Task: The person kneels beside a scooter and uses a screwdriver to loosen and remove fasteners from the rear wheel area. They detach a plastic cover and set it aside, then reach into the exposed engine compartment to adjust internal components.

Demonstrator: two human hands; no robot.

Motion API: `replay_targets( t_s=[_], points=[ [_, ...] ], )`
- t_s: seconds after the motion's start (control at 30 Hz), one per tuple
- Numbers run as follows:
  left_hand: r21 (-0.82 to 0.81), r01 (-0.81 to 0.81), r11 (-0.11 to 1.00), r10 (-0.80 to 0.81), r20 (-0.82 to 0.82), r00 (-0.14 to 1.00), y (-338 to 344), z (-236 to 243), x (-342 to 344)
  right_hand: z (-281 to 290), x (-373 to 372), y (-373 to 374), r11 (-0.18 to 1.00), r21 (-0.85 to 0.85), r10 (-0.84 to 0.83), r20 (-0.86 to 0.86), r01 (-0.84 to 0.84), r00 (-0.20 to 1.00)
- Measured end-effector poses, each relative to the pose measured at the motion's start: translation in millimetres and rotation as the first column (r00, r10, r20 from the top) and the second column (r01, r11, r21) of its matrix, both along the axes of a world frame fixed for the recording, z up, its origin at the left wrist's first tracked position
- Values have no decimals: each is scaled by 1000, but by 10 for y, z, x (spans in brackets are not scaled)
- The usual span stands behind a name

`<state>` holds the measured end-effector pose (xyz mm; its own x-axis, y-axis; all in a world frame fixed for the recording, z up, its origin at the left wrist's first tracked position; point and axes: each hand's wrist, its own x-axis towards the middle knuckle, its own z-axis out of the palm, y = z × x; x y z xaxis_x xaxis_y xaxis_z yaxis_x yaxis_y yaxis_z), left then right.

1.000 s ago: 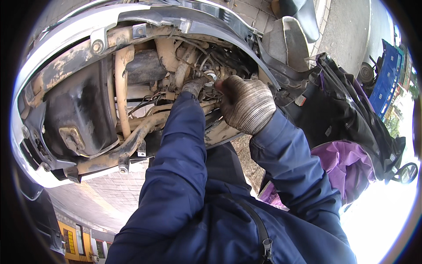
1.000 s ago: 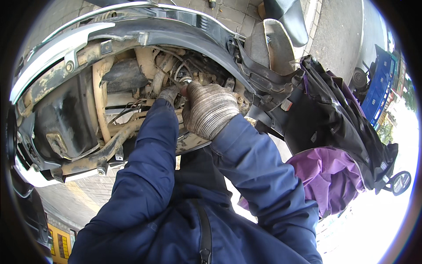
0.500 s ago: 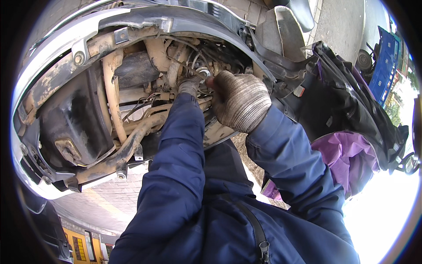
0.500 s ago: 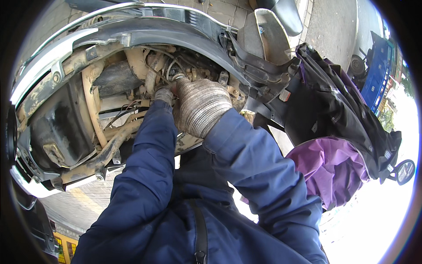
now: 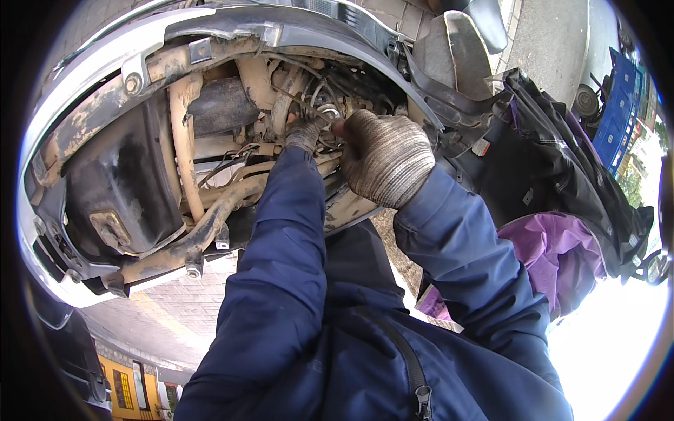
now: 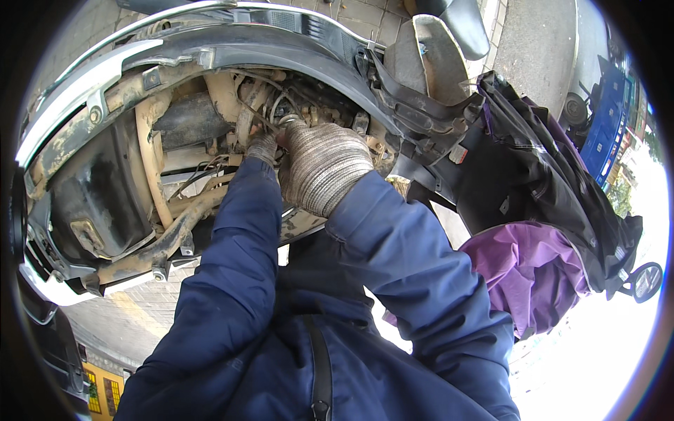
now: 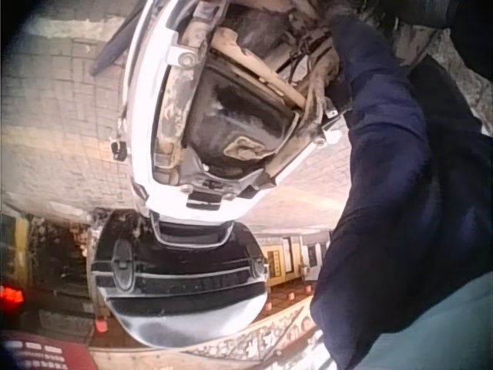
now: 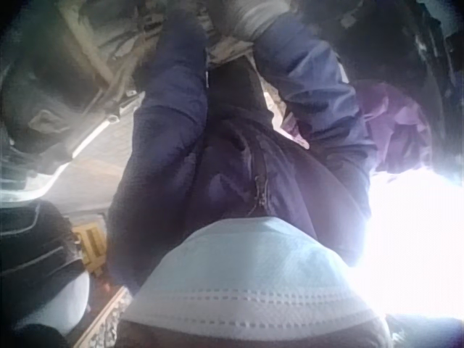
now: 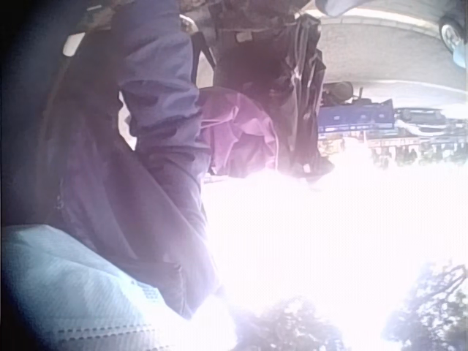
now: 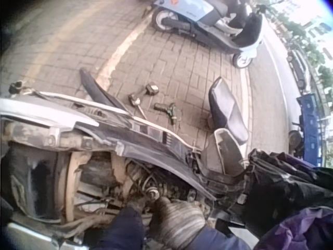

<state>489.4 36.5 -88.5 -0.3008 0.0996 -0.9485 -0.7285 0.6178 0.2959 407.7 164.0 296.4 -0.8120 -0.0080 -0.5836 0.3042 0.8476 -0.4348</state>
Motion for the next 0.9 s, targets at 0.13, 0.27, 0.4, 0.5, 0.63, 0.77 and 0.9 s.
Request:
replay_targets(
  t_s=[0.13, 0.27, 0.4, 0.5, 0.63, 0.77, 0.9],
  points=[
    [65, -47, 997, 48, -23, 999, -42, -84, -51, -24, 12, 8, 1000, -4, -6, -50, 5, 999],
    [93, -74, 993, 78, -36, 996, -86, -113, -79, -29, 11, 18, 1000, -16, -7, -16, 7, 1000],
    [105, -89, 991, 95, -48, 994, -114, -113, -84, -18, 3, 25, 1000, -5, 11, -28, -11, 1000],
    [111, -99, 989, 105, -48, 993, -112, -119, -68, -21, -5, 31, 999, -32, -4, -24, 3, 1000],
    [121, -111, 986, 118, -58, 991, -106, -140, -55, -29, -8, 42, 1000, -29, 3, -6, -4, 1000],
    [133, -124, 983, 133, -67, 989, -84, -165, -46, -31, 4, 48, 999, -39, -4, -12, 3, 1000],
    [145, -132, 981, 145, -79, 986, -50, -194, -50, -25, 16, 42, 999, -46, -16, 0, 16, 1000]
  ],
)
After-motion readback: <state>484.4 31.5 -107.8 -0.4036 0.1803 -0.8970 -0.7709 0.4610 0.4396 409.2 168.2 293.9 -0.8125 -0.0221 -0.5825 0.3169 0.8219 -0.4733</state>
